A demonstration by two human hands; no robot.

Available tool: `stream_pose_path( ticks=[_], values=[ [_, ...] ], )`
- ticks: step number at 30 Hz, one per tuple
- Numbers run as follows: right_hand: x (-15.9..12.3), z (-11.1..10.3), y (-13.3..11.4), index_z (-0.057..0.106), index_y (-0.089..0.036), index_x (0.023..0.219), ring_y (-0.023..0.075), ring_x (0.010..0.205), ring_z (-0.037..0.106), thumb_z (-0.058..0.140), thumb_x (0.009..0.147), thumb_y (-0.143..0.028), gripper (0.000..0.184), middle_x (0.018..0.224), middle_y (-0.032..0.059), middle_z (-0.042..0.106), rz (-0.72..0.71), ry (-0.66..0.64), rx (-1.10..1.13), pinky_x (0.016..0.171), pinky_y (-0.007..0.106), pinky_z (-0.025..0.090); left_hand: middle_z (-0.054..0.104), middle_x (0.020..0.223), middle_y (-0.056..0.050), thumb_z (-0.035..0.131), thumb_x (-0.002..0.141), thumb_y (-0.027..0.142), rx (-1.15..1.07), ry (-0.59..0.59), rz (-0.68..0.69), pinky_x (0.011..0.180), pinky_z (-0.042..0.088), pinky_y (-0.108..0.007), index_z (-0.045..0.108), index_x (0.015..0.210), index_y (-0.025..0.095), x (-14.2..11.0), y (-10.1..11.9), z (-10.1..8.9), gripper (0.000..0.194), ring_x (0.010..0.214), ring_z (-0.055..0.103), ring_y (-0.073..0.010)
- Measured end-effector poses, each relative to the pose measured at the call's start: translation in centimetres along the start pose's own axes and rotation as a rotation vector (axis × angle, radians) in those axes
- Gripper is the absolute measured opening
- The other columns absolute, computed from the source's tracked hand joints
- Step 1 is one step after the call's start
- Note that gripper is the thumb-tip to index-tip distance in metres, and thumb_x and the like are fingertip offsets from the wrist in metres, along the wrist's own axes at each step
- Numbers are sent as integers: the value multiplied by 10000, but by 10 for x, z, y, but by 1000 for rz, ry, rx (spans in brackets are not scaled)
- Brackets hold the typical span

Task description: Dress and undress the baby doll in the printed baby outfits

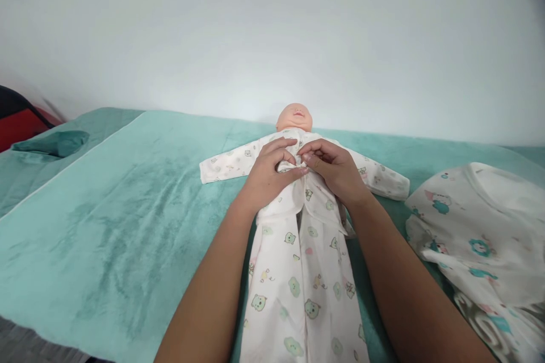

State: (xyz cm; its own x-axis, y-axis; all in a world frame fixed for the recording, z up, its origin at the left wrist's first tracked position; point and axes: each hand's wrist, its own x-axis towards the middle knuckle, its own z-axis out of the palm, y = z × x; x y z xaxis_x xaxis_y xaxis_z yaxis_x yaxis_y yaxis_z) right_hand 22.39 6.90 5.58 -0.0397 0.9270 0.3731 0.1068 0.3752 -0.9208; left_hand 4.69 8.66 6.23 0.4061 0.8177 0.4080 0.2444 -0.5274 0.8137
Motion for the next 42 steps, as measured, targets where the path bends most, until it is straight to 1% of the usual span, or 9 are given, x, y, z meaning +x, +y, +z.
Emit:
stream_pose_path(
  ticks=[6,11,17,21,24,28,32,37,42],
  values=[
    [0,-1,-1,708,-230,859,136,711,520,679,838,-301,80,789,-12,626,23,12,19,655,275,397,576,1409,-38,750,786,343,-94,-6,-31,1165,336,-453,582,764,219,0,0,-2,209,1392,441,-240],
    [-1,0,-4,703,-225,831,119,666,486,680,840,-318,96,757,-23,606,47,52,45,638,268,375,575,1419,-36,640,883,388,-216,17,-101,1148,348,-421,554,768,216,-1,5,-6,224,1357,485,-231],
    [-1,2,-3,684,-211,792,123,616,421,640,862,-383,191,634,-32,478,32,142,23,603,278,335,617,1338,-24,626,860,303,-197,220,-156,1073,400,-369,421,746,219,3,-1,-1,249,1270,540,-209],
    [0,4,2,656,-226,791,121,574,369,638,850,-404,189,632,-33,437,58,278,55,548,273,311,670,1001,-1,593,774,178,60,434,-331,888,474,-342,420,759,230,7,-12,-3,181,962,611,-188],
    [0,4,5,644,-250,859,126,580,376,672,811,-384,145,689,-28,459,59,327,49,540,272,329,636,880,14,572,763,159,132,478,-434,790,488,-317,474,805,235,8,-18,-12,130,808,596,-167],
    [0,1,7,638,-261,967,131,648,427,681,752,-308,224,828,-9,484,11,333,17,583,274,370,648,979,-7,547,747,104,159,546,-478,797,497,-307,526,858,227,5,-25,-34,167,845,613,-165],
    [2,-7,15,621,-240,938,129,649,448,678,654,-243,290,848,-8,494,48,388,70,565,270,353,659,978,-14,492,726,39,260,618,-511,817,499,-327,542,889,234,-2,-37,-54,259,866,624,-180],
    [7,-25,35,650,-199,839,124,624,456,640,568,-198,271,768,-20,532,199,610,30,574,270,339,604,1185,-91,412,720,-21,660,567,-395,844,493,-403,573,1086,239,-4,-40,-48,478,1046,594,-265],
    [6,-33,44,670,-191,861,152,709,560,647,580,-206,283,849,11,646,213,596,-26,632,282,414,616,1263,-119,436,914,145,693,303,-84,1039,427,-430,607,1184,187,6,-38,-27,322,1215,521,-282]
  ],
)
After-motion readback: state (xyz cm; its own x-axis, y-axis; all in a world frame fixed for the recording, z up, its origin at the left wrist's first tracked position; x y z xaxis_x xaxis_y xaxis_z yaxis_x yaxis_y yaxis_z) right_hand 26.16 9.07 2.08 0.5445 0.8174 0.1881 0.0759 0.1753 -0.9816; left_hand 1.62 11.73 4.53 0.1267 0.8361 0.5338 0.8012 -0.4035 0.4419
